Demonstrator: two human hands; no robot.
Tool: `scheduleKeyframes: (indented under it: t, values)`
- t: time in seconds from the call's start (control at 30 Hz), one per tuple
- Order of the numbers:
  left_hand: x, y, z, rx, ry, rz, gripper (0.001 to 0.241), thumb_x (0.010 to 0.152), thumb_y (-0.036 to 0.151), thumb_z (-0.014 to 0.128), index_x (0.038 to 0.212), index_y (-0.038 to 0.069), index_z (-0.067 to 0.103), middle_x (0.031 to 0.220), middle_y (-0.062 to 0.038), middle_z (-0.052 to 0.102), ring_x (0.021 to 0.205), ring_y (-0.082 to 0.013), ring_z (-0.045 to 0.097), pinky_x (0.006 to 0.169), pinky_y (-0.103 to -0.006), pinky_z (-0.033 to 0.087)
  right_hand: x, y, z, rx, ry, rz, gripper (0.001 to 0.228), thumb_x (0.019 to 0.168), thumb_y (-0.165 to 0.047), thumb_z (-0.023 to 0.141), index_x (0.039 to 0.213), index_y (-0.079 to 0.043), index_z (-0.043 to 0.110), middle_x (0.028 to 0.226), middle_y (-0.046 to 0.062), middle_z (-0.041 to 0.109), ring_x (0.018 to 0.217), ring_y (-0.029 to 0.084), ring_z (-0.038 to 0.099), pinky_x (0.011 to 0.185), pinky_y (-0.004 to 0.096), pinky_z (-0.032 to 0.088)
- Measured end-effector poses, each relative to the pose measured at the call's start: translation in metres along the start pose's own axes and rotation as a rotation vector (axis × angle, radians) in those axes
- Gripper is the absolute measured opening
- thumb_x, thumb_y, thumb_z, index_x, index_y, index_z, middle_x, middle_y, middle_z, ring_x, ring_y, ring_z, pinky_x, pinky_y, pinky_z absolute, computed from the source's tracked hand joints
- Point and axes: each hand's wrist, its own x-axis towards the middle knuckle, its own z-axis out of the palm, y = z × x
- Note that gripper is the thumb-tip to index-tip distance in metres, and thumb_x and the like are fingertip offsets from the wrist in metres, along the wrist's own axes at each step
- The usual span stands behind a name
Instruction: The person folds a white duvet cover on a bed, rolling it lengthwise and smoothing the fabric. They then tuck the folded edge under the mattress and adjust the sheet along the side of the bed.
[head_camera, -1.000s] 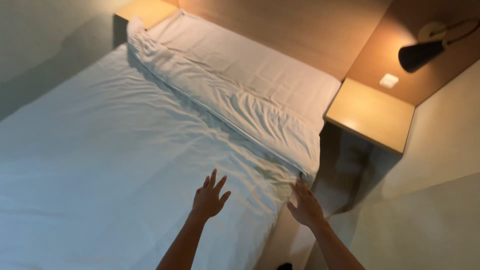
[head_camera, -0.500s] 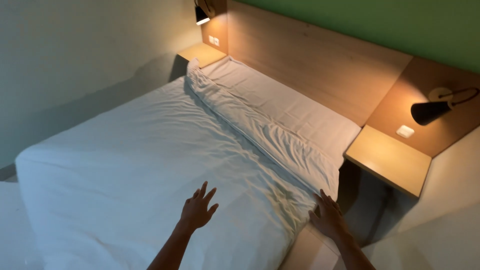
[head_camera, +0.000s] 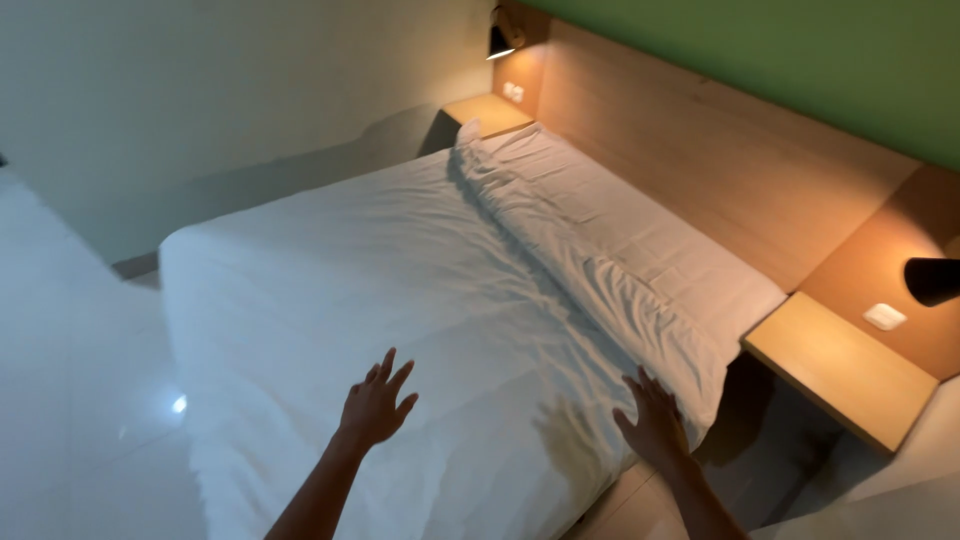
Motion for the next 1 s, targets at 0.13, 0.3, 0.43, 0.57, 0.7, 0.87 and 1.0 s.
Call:
scheduleKeyframes:
  t: [0.13,0.3,0.43,0.57,0.7,0.87,1.0]
  values:
    - [-0.038,-0.029,-0.012,-0.003,0.042,-0.065,0.066,0.099,0.05,0.055,0.158,0.03,0.032,0.171,-0.008,0.013,0.15,-0.0355,0.034,0.109,-0.0534,0.043,0.009,-0.033,0.009,0.035,0.057,-0.091,0.073,0.093,-0.049,0.061,0.157,-0.026,0.033,0.172,0.003,0.011,0.157,0.029,0.015,0.128,0.049,0.011]
    - [-0.07,-0.064,-0.027,0.014,0.066,-0.15,0.066,0.099,0.05,0.055,0.157,0.029,0.033,0.171,-0.009,0.015,0.149,-0.0354,0.036,0.107,-0.053,0.045,0.018,-0.081,0.005,-0.041,0.016,-0.15,0.078,0.093,-0.052,0.061,0.159,-0.029,0.026,0.172,0.0,0.009,0.158,0.03,0.013,0.127,0.054,0.008]
    - [-0.091,-0.088,-0.034,0.01,0.1,-0.188,0.066,0.099,0.05,0.056,0.157,0.028,0.034,0.17,-0.01,0.017,0.148,-0.0362,0.037,0.106,-0.0532,0.045,0.026,-0.11,0.006,-0.037,0.038,-0.226,0.081,0.092,-0.051,0.062,0.16,-0.028,0.024,0.172,0.001,0.01,0.157,0.031,0.013,0.127,0.055,0.008]
    - [-0.12,-0.119,-0.049,-0.002,0.115,-0.23,0.066,0.098,0.049,0.058,0.156,0.028,0.035,0.17,-0.011,0.018,0.147,-0.037,0.038,0.106,-0.0538,0.045,0.024,-0.151,0.008,-0.055,0.039,-0.233,0.088,0.089,-0.053,0.064,0.161,-0.029,0.02,0.173,0.001,0.007,0.157,0.031,0.012,0.126,0.056,0.008]
    - [-0.145,-0.158,-0.063,-0.013,0.14,-0.27,0.065,0.098,0.047,0.059,0.156,0.028,0.036,0.169,-0.01,0.018,0.147,-0.0375,0.038,0.107,-0.0538,0.044,0.027,-0.192,0.017,-0.062,0.048,-0.251,0.091,0.088,-0.054,0.065,0.162,-0.029,0.017,0.173,0.001,0.004,0.158,0.03,0.01,0.126,0.056,0.007]
    - [-0.186,-0.224,-0.082,-0.017,0.146,-0.306,0.066,0.098,0.048,0.059,0.157,0.028,0.036,0.17,-0.009,0.019,0.147,-0.0353,0.04,0.106,-0.0524,0.046,0.016,-0.254,0.026,-0.028,0.05,-0.281,0.09,0.089,-0.055,0.064,0.161,-0.03,0.017,0.173,0.0,0.006,0.158,0.03,0.01,0.126,0.055,0.008]
    - [-0.209,-0.288,-0.09,0.011,0.156,-0.316,0.066,0.098,0.05,0.058,0.156,0.027,0.037,0.169,-0.01,0.02,0.145,-0.0344,0.041,0.104,-0.0529,0.048,-0.002,-0.307,0.028,-0.064,0.006,-0.244,0.09,0.09,-0.057,0.062,0.163,-0.03,0.016,0.173,0.002,0.005,0.158,0.03,0.01,0.125,0.056,0.009]
